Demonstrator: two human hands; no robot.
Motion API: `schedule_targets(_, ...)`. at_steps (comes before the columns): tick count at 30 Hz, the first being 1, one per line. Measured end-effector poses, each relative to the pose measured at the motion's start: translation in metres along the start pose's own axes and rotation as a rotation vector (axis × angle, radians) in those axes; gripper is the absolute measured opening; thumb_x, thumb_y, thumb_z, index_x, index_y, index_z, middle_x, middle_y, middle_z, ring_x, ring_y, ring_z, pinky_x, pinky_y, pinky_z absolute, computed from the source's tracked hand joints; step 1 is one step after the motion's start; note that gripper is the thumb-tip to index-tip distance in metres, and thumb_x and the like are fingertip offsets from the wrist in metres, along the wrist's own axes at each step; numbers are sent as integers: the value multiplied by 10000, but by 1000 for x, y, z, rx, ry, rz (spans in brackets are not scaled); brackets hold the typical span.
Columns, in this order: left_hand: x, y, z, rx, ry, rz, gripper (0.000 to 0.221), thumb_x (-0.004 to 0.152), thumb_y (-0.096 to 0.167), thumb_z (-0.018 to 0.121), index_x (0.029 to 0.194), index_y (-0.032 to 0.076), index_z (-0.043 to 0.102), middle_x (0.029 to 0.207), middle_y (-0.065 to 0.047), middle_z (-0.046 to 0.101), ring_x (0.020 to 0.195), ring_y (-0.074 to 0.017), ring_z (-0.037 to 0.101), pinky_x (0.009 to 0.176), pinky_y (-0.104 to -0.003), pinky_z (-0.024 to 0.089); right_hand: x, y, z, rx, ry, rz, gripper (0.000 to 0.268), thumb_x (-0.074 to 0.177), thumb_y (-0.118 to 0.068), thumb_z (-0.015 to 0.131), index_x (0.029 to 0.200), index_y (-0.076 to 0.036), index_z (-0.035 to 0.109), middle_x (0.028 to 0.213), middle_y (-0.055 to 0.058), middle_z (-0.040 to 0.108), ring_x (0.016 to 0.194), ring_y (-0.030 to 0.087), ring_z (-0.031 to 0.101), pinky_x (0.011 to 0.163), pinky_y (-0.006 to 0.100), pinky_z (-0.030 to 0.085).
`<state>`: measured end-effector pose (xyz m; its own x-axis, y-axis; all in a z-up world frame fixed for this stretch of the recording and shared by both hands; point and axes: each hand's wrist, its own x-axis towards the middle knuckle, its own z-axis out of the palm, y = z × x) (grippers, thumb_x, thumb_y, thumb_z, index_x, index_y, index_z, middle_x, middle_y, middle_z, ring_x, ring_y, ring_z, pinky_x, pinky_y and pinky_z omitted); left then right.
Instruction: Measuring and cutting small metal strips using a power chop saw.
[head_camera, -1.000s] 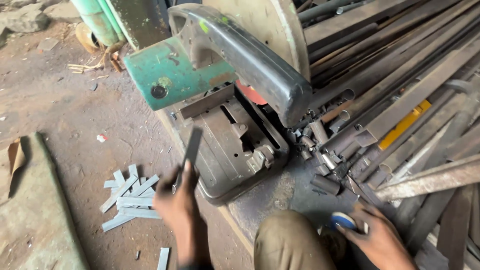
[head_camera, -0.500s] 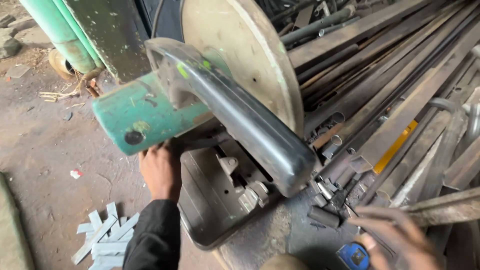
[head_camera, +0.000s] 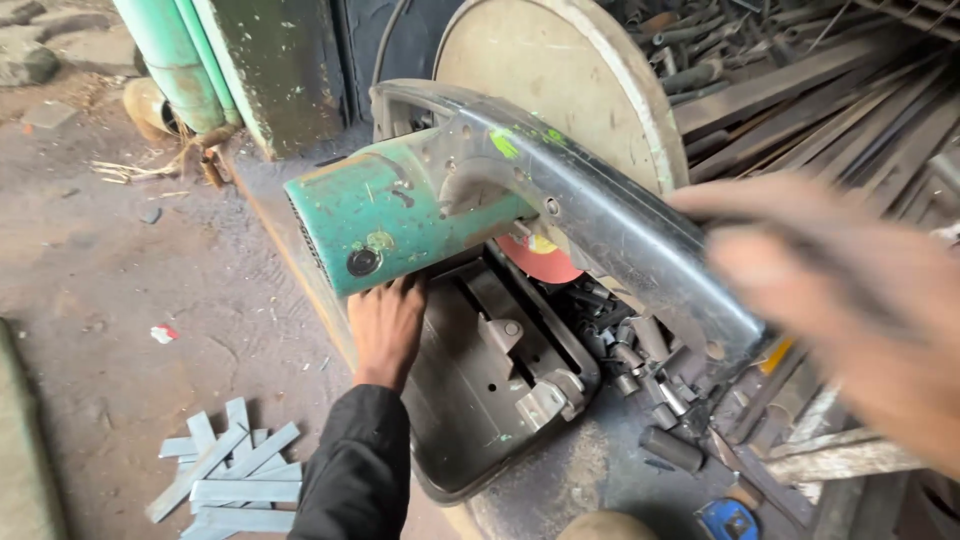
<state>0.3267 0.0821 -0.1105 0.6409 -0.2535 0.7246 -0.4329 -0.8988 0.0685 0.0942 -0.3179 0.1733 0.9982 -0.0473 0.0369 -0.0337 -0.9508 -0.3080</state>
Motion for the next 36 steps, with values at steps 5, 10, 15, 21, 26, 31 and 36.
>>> schedule_targets(5, -17, -19, 33, -9, -98, -67, 170, 819, 153, 615, 881, 126, 771, 1130, -57, 712, 1090, -265, 661, 932, -475, 465, 61, -236, -2, -16, -229, 214, 366, 975, -368, 600, 1199, -81, 640, 802, 69, 729, 664, 167, 692, 591, 339, 581)
schedule_targets(10, -13, -23, 33, -72, -183, -166, 202, 897, 127, 599, 1014, 85, 759, 1156, -107, 696, 1097, -303, 657, 966, -497, 458, 73, -271, 7, 46, -382, 467, 357, 1000, -330, 641, 1205, -42, 591, 725, 145, 738, 542, 231, 710, 508, 369, 594)
schedule_targets(15, -7, -2, 23, -294, -103, -215, 364, 874, 246, 619, 1191, 86, 697, 1220, -184, 647, 1183, -395, 571, 1006, -559, 384, 74, -256, 14, 317, -307, 429, 404, 944, -298, 694, 1230, -52, 547, 670, 216, 728, 406, 302, 676, 371, 416, 584)
schedule_targets(21, -17, -5, 60, 18, 7, -68, 386, 924, 166, 559, 1287, 133, 685, 1265, -145, 652, 1221, -343, 583, 1063, -546, 382, 75, -243, 18, 405, -321, 422, 430, 933, -290, 710, 1230, -9, 576, 683, 224, 711, 396, 279, 647, 352, 400, 568)
schedule_targets(26, -10, -7, 68, -111, -39, -200, 264, 1009, 222, 565, 1184, 66, 685, 1178, -158, 679, 1119, -339, 627, 945, -477, 476, 65, -219, 31, 627, -359, 445, 557, 818, -308, 759, 1214, 23, 550, 766, 191, 753, 449, 227, 713, 332, 310, 509)
schedule_targets(31, -14, -13, 97, -58, -238, -257, 224, 994, 188, 564, 1128, 95, 718, 1036, -138, 709, 944, -330, 658, 789, -483, 502, 45, -192, 58, 789, -425, 436, 676, 779, -274, 786, 1341, -54, 482, 797, 150, 778, 463, 159, 654, 341, 278, 488)
schedule_targets(36, -32, -16, 130, -175, -43, -336, 203, 919, 86, 561, 1026, 72, 733, 990, -140, 726, 901, -334, 683, 745, -460, 518, 43, -185, 65, 893, -460, 490, 592, 782, -145, 731, 1335, -102, 524, 579, 36, 501, 374, 127, 451, 311, 304, 402)
